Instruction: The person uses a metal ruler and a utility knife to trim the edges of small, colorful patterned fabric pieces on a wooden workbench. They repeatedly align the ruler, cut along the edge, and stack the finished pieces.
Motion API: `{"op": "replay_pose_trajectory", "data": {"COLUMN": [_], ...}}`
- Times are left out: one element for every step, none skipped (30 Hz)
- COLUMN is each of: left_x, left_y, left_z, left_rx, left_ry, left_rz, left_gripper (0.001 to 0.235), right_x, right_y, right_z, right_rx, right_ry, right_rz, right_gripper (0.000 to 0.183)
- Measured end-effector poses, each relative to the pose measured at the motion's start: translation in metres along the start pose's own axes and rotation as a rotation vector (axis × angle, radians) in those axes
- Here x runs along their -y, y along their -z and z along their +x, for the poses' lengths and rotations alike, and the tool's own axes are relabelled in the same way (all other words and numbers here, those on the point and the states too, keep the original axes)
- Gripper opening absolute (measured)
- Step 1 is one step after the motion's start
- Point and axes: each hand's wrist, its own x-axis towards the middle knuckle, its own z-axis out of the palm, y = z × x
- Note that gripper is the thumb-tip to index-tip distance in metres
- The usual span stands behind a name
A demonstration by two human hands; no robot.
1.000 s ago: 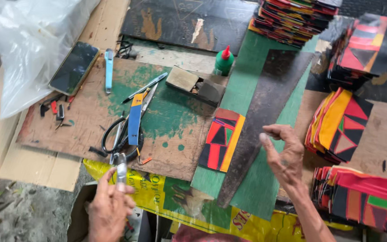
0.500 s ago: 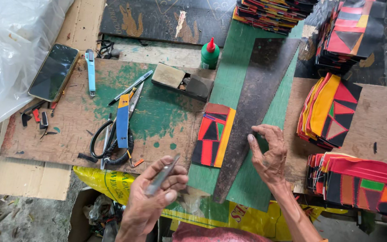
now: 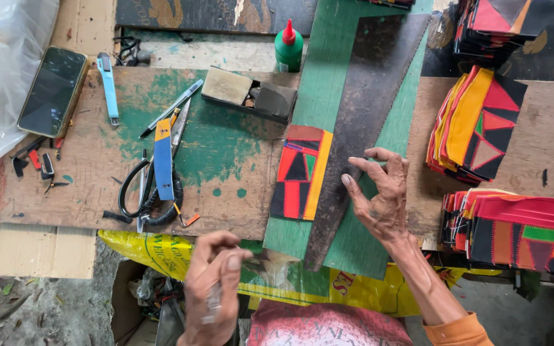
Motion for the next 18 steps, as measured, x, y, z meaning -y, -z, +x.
{"op": "replay_pose_trajectory", "data": {"left_x": [0.000, 0.001, 0.003, 0.005, 0.007, 0.011, 0.013, 0.015, 0.017, 0.020, 0.021, 0.021, 0.022, 0.022, 0.021, 0.020, 0.020, 0.019], "left_y": [-0.008, -0.018, -0.027, -0.036, -0.044, -0.052, -0.058, -0.064, -0.069, -0.074, -0.078, -0.080, -0.083, -0.085, -0.087, -0.088, -0.089, -0.089], "left_z": [0.000, -0.001, -0.003, -0.006, -0.009, -0.012, -0.015, -0.019, -0.019, -0.019, -0.021, -0.023, -0.023, -0.024, -0.024, -0.024, -0.024, -0.024], "left_rx": [0.071, 0.143, 0.217, 0.274, 0.329, 0.384, 0.394, 0.403, 0.408, 0.440, 0.471, 0.503, 0.459, 0.415, 0.371, 0.366, 0.359, 0.351], "left_ry": [0.107, 0.214, 0.321, 0.291, 0.260, 0.229, 0.243, 0.256, 0.266, 0.403, 0.546, 0.688, 0.702, 0.714, 0.726, 0.735, 0.743, 0.752], "left_rz": [-0.031, -0.062, -0.094, -0.061, -0.026, 0.008, 0.003, -0.002, -0.006, -0.029, -0.053, -0.076, -0.152, -0.228, -0.303, -0.283, -0.263, -0.243], "left_gripper": [0.027, 0.023, 0.023, 0.021, 0.018, 0.017, 0.015, 0.014, 0.013, 0.014, 0.023, 0.033, 0.035, 0.037, 0.038, 0.039, 0.040, 0.041], "right_x": [0.001, 0.001, 0.002, 0.002, 0.002, 0.002, 0.002, 0.002, 0.001, 0.000, -0.001, -0.001, -0.002, -0.002, -0.002, -0.003, -0.002, -0.002], "right_y": [0.000, -0.001, -0.002, -0.003, -0.004, -0.005, -0.006, -0.007, -0.008, -0.008, -0.008, -0.008, -0.009, -0.009, -0.008, -0.008, -0.008, -0.008], "right_z": [0.001, 0.002, 0.002, 0.002, 0.002, 0.001, 0.000, -0.001, 0.000, 0.002, 0.001, 0.000, 0.000, 0.000, 0.000, 0.000, 0.000, 0.001], "right_rx": [0.012, 0.024, 0.037, 0.061, 0.084, 0.108, 0.106, 0.103, 0.098, 0.103, 0.113, 0.124, 0.125, 0.127, 0.128, 0.128, 0.128, 0.128], "right_ry": [0.032, 0.065, 0.094, 0.092, 0.090, 0.088, 0.096, 0.103, 0.114, 0.116, 0.116, 0.116, 0.115, 0.113, 0.110, 0.107, 0.106, 0.106], "right_rz": [-0.033, -0.066, -0.099, -0.129, -0.158, -0.186, -0.204, -0.223, -0.240, -0.230, -0.218, -0.205, -0.200, -0.196, -0.191, -0.192, -0.191, -0.191], "right_gripper": [0.035, 0.037, 0.039, 0.040, 0.042, 0.043, 0.043, 0.043, 0.043, 0.043, 0.042, 0.042, 0.043, 0.043, 0.044, 0.044, 0.044, 0.045]}}
